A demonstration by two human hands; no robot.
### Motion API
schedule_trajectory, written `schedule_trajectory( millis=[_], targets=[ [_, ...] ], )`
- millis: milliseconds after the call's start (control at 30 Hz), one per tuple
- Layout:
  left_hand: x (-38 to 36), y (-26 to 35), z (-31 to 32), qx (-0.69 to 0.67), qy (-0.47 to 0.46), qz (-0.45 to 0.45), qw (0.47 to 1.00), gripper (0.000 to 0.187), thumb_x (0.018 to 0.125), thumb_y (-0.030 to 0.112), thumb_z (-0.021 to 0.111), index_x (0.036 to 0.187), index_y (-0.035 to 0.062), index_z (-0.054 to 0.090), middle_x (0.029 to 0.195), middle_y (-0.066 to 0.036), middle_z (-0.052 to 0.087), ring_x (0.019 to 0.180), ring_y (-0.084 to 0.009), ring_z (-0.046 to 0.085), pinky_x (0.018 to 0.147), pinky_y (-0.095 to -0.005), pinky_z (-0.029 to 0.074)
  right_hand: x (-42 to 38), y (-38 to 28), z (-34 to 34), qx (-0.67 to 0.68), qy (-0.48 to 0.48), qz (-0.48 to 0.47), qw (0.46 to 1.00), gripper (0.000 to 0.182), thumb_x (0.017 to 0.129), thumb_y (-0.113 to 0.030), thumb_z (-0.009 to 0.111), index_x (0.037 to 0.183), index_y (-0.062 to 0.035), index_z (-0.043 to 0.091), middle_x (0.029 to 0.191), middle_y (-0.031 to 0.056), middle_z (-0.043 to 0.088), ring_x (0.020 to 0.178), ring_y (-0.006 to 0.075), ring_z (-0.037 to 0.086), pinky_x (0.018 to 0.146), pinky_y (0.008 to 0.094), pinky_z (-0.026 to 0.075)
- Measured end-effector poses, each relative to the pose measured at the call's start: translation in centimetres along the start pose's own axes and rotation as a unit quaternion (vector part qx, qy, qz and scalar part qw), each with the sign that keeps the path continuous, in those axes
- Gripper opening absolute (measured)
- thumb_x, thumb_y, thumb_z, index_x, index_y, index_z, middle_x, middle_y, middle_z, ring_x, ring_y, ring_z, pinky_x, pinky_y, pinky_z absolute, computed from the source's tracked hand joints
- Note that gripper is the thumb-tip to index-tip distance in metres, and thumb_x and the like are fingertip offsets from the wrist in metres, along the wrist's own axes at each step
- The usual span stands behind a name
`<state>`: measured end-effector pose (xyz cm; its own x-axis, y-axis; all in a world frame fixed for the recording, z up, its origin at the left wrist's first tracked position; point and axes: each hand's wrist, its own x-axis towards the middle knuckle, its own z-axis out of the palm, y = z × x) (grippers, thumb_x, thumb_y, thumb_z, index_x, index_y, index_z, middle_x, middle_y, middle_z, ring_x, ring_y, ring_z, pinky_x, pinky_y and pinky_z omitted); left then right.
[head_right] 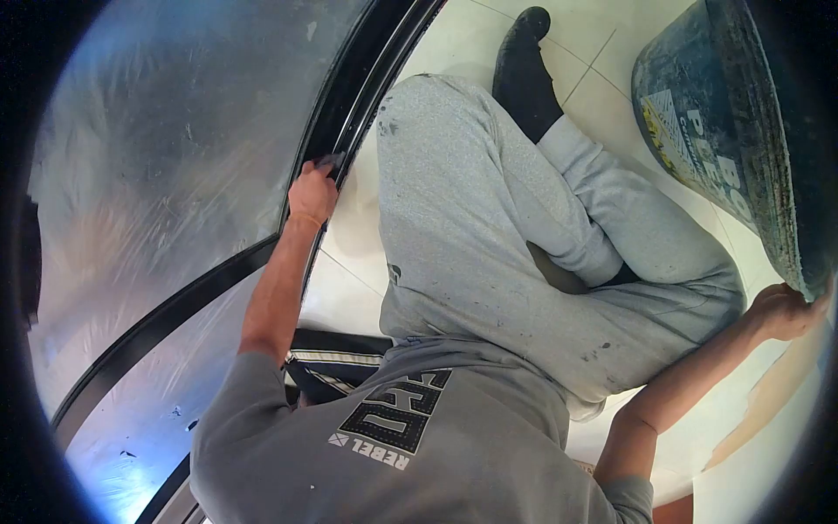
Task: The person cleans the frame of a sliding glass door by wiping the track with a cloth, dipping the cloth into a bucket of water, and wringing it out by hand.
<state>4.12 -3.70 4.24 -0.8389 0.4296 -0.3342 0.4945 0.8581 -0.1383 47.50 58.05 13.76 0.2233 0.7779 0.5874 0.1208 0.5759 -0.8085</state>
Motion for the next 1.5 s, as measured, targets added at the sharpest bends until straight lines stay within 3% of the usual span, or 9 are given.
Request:
schedule_trajectory(
  millis=[200, 433, 567, 733, 833, 867, 1000, 1233, 1500],
  targets=[
    [1.5, 0.4, 4.5, -0.201, 0.094, -0.013, 0.975, 0.039, 0.084, 0.010, 0.054, 0.122, 0.0067, 0.064, 0.115, -0.021, 0.058, 0.107, -0.0382, 0.060, 0.091, -0.0449, 0.050, 0.1, 0.6, 0.0, 0.005, 0.002, 0.008, 1.000, 0.033, 0.081, -0.017, 0.053, 0.093, 0.0115, 0.064, 0.097, 0.0185, 0.066, 0.076, 0.0243, 0.066, 0.063, 0.0309, 0.058],
    [5.7, 1.7, 5.8, -0.184, 0.023, -0.045, 0.982, 0.046, 0.086, 0.017, 0.050, 0.129, 0.0041, 0.059, 0.120, -0.025, 0.057, 0.113, -0.0411, 0.057, 0.097, -0.0466, 0.047, 0.4, 0.1, -0.3, -0.013, 0.005, 0.023, 1.000, 0.033, 0.081, -0.016, 0.053, 0.095, 0.0122, 0.065, 0.099, 0.0186, 0.066, 0.079, 0.0239, 0.066, 0.063, 0.0298, 0.057],
    [7.9, 5.0, 3.7, -0.217, 0.012, -0.069, 0.974, 0.049, 0.085, 0.017, 0.049, 0.132, 0.0107, 0.058, 0.126, -0.027, 0.055, 0.116, -0.0405, 0.056, 0.100, -0.0443, 0.045, 0.0, 0.0, 0.0, -0.068, -0.009, -0.010, 0.998, 0.033, 0.079, -0.016, 0.055, 0.092, 0.0130, 0.065, 0.098, 0.0186, 0.066, 0.079, 0.0236, 0.066, 0.062, 0.0299, 0.057],
    [4.3, 5.6, 3.3, -0.300, 0.206, 0.050, 0.930, 0.035, 0.080, 0.005, 0.056, 0.112, 0.0079, 0.070, 0.113, -0.023, 0.061, 0.109, -0.0370, 0.060, 0.094, -0.0428, 0.048, 0.4, -0.2, 0.2, -0.034, 0.007, -0.011, 0.999, 0.033, 0.080, -0.017, 0.055, 0.092, 0.0131, 0.064, 0.099, 0.0196, 0.065, 0.079, 0.0244, 0.066, 0.063, 0.0312, 0.058],
    [2.4, 5.8, 2.9, -0.344, 0.185, -0.056, 0.919, 0.036, 0.079, 0.005, 0.055, 0.112, 0.0062, 0.070, 0.108, -0.023, 0.061, 0.107, -0.0379, 0.059, 0.094, -0.0430, 0.047, 0.3, -0.1, 0.1, -0.028, 0.006, -0.015, 0.999, 0.034, 0.080, -0.017, 0.056, 0.093, 0.0132, 0.063, 0.099, 0.0202, 0.065, 0.079, 0.0249, 0.066, 0.064, 0.0319, 0.058],
    [2.4, 6.0, 2.6, -0.326, 0.226, -0.055, 0.916, 0.040, 0.076, 0.004, 0.054, 0.113, 0.0059, 0.069, 0.095, -0.021, 0.058, 0.089, -0.0372, 0.061, 0.084, -0.0395, 0.050, 0.2, 0.0, 0.2, -0.026, 0.002, -0.015, 1.000, 0.034, 0.080, -0.017, 0.056, 0.093, 0.0132, 0.063, 0.099, 0.0204, 0.065, 0.079, 0.0250, 0.066, 0.064, 0.0322, 0.058],
    [5.3, 6.1, 3.0, -0.255, 0.287, -0.012, 0.923, 0.040, 0.079, 0.008, 0.055, 0.117, 0.0053, 0.067, 0.098, -0.019, 0.056, 0.090, -0.0362, 0.060, 0.085, -0.0420, 0.049, 0.1, -0.1, 0.5, -0.015, 0.001, -0.009, 1.000, 0.035, 0.080, -0.018, 0.056, 0.093, 0.0134, 0.062, 0.100, 0.0212, 0.065, 0.080, 0.0256, 0.066, 0.065, 0.0332, 0.058],
    [7.9, 7.5, 2.2, -0.208, 0.155, -0.010, 0.966, 0.041, 0.081, 0.010, 0.058, 0.121, 0.0046, 0.064, 0.105, -0.020, 0.056, 0.095, -0.0378, 0.062, 0.084, -0.0443, 0.051, -0.5, -1.2, 1.1, 0.019, 0.023, -0.015, 0.999, 0.036, 0.081, -0.020, 0.056, 0.094, 0.0130, 0.062, 0.101, 0.0213, 0.065, 0.080, 0.0256, 0.067, 0.067, 0.0330, 0.059],
    [9.0, 7.9, 2.4, -0.192, 0.138, -0.048, 0.970, 0.040, 0.082, 0.016, 0.053, 0.119, 0.0041, 0.064, 0.108, -0.023, 0.061, 0.097, -0.0403, 0.063, 0.087, -0.0456, 0.051, -0.2, -0.6, 0.3, -0.014, 0.001, -0.008, 1.000, 0.036, 0.082, -0.021, 0.056, 0.099, 0.0102, 0.063, 0.102, 0.0178, 0.065, 0.082, 0.0235, 0.066, 0.067, 0.0314, 0.058]
  ],
)
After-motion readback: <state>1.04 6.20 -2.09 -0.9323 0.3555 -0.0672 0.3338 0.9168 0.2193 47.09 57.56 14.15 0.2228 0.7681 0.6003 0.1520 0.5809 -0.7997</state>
